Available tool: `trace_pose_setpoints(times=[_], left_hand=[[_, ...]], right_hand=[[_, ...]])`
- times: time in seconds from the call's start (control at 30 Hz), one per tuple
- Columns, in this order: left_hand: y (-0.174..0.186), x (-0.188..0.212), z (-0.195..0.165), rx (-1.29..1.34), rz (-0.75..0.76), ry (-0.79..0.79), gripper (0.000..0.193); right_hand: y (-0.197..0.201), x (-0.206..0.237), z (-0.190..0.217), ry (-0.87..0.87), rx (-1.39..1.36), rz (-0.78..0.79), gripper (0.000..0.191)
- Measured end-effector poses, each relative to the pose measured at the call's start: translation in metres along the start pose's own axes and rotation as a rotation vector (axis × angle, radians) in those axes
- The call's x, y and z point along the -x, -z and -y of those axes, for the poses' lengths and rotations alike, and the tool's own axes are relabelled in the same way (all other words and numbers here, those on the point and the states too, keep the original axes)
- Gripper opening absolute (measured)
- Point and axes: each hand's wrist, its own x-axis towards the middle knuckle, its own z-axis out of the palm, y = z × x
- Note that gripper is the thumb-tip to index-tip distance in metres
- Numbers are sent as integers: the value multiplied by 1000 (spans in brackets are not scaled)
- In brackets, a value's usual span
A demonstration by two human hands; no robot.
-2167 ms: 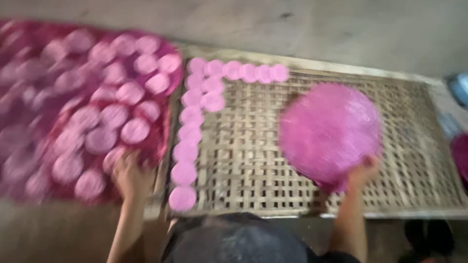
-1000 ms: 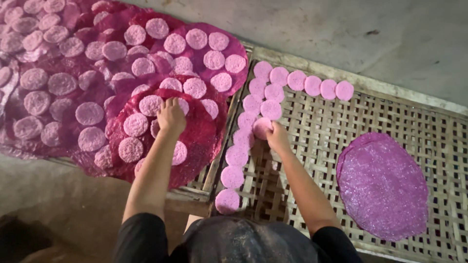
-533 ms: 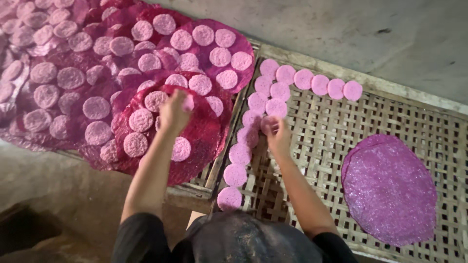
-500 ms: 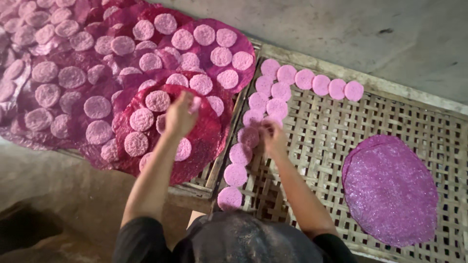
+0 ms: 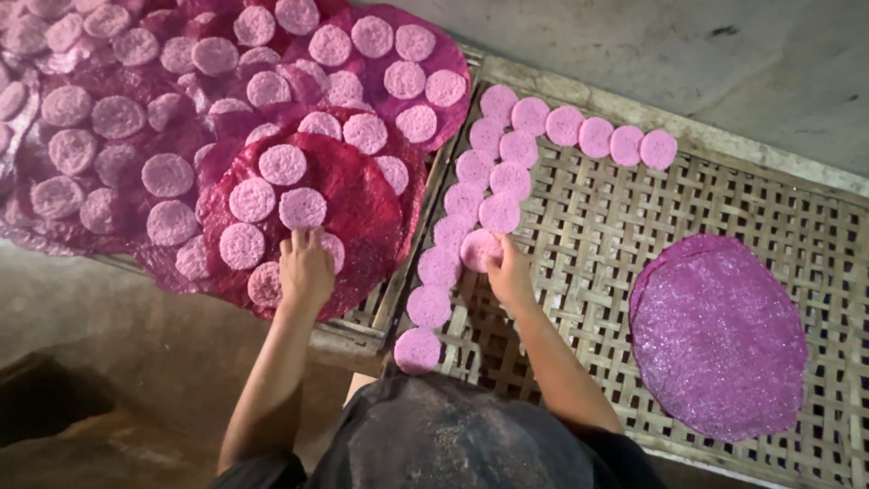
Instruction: The person repeatedly picks up small pink circular items from a large pink sheet and places them in neat rows on a woven mat. The person handles the items by hand, arranging them in a grid pattern across the mat surface.
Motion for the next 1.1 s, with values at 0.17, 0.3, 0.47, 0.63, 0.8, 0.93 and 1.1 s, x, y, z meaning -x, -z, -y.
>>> trace_pose_setpoints(times=[0.17, 0.3, 0.47, 0.63, 0.8, 0.93, 1.1], left_hand=[[0, -2, 10, 207, 59, 241, 43], [15, -3, 1, 415, 165, 218, 40], [8, 28, -84, 782, 298, 119, 37], [10, 30, -81, 479, 121, -163, 32], [28, 35, 24, -80, -142, 286, 45], [16, 50, 65, -25, -180, 352, 53], [17, 47, 73, 182, -128, 365, 41]], right_hand=[[6, -5, 17, 33, 168, -68, 49], [12, -3, 28, 73, 294, -171, 54], [-6, 20, 29, -297, -399, 92, 31], [-33, 61, 16, -729, -1119, 364, 38], [-21, 74, 14, -319, -480, 233, 38], [-3, 57, 29, 13, -24, 63, 38], [7, 34, 49, 135, 98, -50, 40]])
